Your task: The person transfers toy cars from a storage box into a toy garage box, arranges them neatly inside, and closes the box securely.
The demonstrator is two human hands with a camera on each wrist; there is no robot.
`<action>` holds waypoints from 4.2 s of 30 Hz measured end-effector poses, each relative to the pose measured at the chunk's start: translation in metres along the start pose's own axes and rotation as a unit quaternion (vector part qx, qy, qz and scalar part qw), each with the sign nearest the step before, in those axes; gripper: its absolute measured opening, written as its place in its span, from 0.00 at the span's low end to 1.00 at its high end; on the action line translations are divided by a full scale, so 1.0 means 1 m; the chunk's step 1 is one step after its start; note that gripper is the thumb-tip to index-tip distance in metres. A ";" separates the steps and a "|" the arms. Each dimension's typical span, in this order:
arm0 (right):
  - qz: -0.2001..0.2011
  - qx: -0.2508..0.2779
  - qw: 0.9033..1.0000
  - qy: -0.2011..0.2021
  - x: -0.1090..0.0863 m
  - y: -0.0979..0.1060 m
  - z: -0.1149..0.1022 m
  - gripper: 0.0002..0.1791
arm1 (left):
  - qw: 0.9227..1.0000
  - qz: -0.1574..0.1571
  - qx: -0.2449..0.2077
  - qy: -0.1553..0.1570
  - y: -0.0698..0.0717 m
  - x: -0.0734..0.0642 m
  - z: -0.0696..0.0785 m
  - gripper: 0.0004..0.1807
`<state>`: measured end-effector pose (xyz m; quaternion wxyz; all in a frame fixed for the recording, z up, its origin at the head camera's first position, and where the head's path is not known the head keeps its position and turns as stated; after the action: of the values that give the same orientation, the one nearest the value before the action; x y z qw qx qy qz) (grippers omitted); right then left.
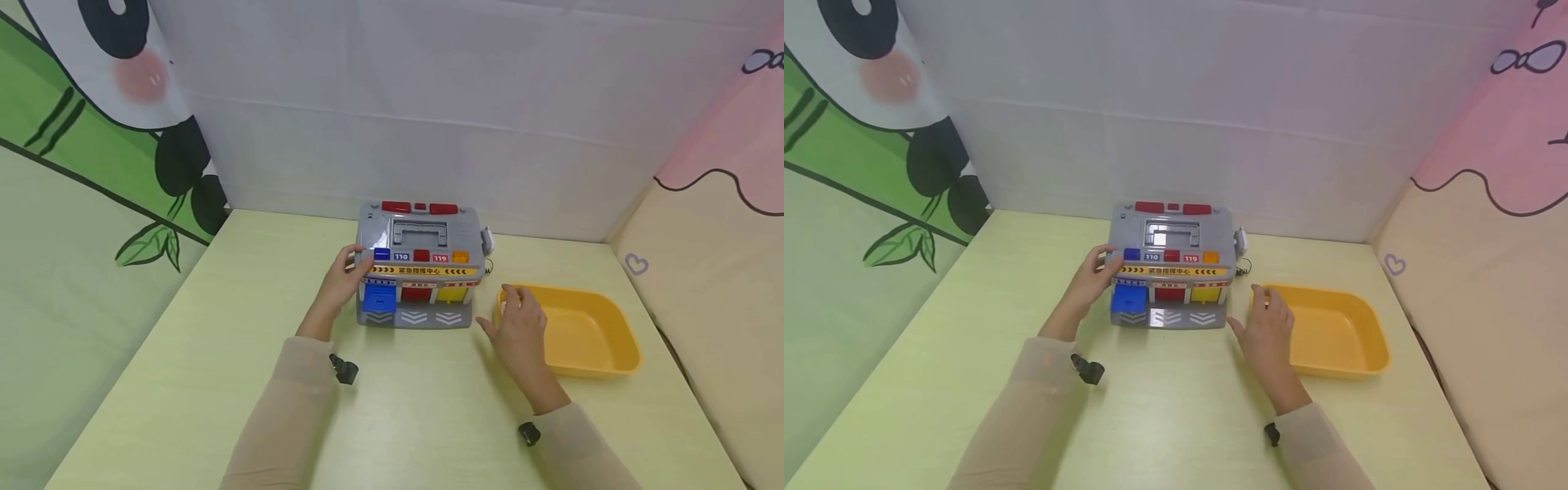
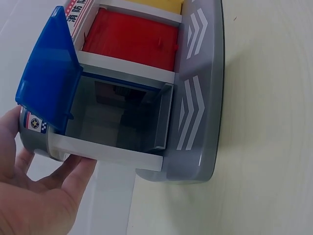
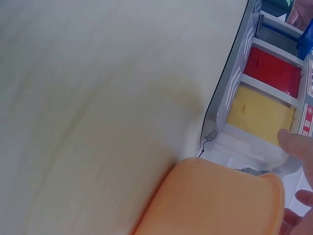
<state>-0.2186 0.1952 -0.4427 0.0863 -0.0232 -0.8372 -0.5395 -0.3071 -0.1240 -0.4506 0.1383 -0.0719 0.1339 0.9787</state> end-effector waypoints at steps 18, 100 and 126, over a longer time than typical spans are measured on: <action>-0.063 0.032 0.997 -0.023 0.003 0.008 0.027 0.39 | 1.000 -0.007 -0.020 -0.017 -0.002 -0.001 -0.002 0.28; -0.300 0.323 0.888 -0.126 0.017 -0.012 0.101 0.47 | 1.000 0.001 -0.013 -0.011 -0.004 -0.001 -0.005 0.28; -0.277 0.411 0.864 -0.093 0.014 0.017 0.084 0.46 | 1.000 0.002 -0.015 -0.015 -0.004 0.000 -0.005 0.28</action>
<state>-0.2400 0.2772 -0.4590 -0.1428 0.1972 -0.9591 -0.1441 -0.3049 -0.1214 -0.4564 0.1373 -0.0587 0.1170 0.9818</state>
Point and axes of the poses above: each hand's wrist, its own x-axis towards the middle knuckle, its own y-axis out of the back of the hand, z = x × y, the point moved 5 cm from there along x, towards the middle knuckle, and after that the axes turned 13 degrees about -z, right-handed, at the moved point
